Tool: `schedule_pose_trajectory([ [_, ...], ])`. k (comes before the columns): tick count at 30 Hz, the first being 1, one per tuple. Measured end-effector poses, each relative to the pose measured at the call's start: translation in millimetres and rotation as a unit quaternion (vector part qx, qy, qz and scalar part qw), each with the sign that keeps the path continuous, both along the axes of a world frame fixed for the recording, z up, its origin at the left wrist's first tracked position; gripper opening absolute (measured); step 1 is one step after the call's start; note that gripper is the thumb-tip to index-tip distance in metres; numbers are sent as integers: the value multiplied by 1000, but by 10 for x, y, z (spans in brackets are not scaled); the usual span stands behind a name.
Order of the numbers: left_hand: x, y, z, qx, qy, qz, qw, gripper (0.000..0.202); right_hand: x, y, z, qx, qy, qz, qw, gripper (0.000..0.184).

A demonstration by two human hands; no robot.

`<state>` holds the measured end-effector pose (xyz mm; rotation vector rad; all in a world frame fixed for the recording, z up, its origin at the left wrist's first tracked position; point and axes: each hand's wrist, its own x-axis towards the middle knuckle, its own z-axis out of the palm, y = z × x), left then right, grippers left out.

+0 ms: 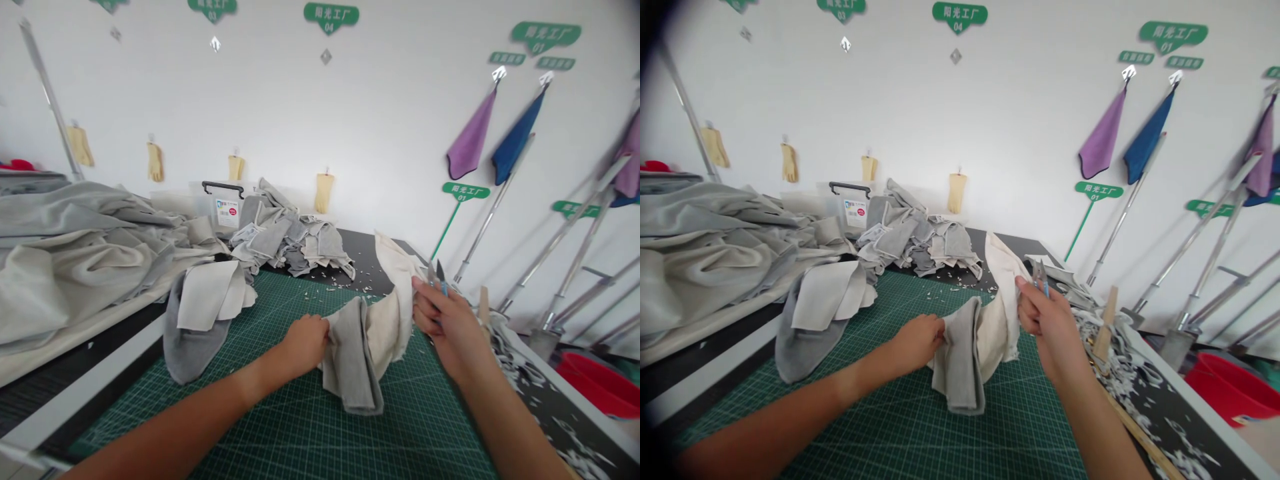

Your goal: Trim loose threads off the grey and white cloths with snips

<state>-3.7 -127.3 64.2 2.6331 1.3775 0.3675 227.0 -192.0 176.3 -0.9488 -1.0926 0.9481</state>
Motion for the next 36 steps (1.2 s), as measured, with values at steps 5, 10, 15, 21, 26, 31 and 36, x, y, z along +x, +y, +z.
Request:
schedule_pose_trajectory([
  [5,-218,209,40,26,28,135,990,27,37,-32,90,16,-4,-21,1000,51],
  [10,-578,434,134,46,66,250,965,31,78,-44,198,50,-3,-60,997,51],
  [15,-1122,611,313,130,57,378,915,37,152,-92,338,60,-6,-92,994,49],
  [21,-1395,599,459,197,0,438,877,37,172,-137,505,36,-43,-92,994,50],
  [26,-822,334,627,100,-181,230,951,27,42,-109,536,26,-167,-77,983,54],
  [31,-228,-135,922,-202,-406,-58,889,44,-176,-108,580,24,-327,-110,938,45],
  [36,6,-380,1155,-244,-494,-100,829,44,-390,-164,681,65,-457,-71,884,39],
])
